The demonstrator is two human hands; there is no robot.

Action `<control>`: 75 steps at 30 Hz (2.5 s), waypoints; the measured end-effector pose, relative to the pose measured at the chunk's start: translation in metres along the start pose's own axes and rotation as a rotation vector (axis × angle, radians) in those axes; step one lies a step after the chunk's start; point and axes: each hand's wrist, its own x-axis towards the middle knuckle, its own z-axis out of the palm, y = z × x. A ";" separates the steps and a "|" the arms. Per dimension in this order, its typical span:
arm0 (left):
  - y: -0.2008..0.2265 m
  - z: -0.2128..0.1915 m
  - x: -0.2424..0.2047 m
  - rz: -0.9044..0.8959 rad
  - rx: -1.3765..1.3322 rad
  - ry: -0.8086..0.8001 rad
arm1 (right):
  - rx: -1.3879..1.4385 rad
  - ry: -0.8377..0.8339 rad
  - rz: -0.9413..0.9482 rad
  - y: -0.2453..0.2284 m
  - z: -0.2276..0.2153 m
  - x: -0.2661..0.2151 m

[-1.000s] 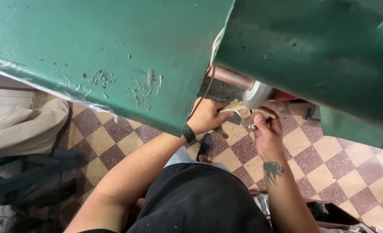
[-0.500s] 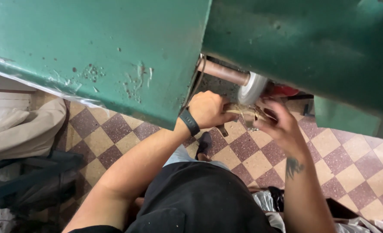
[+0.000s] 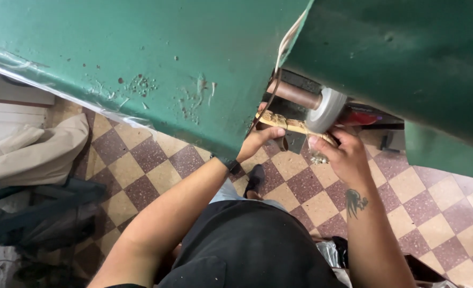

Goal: The person picks up shoe soles, inspects them, and uses a bench grinder to sand and shape the edges.

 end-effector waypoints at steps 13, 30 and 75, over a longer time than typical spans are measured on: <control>0.021 0.068 0.012 0.048 0.311 0.065 | 0.147 0.138 0.130 0.006 -0.031 -0.013; 0.006 0.117 0.020 0.041 0.395 0.052 | 0.236 0.224 0.206 0.058 -0.054 -0.034; -0.020 0.095 -0.024 0.032 0.008 0.168 | -0.982 0.291 -0.516 0.090 0.024 -0.031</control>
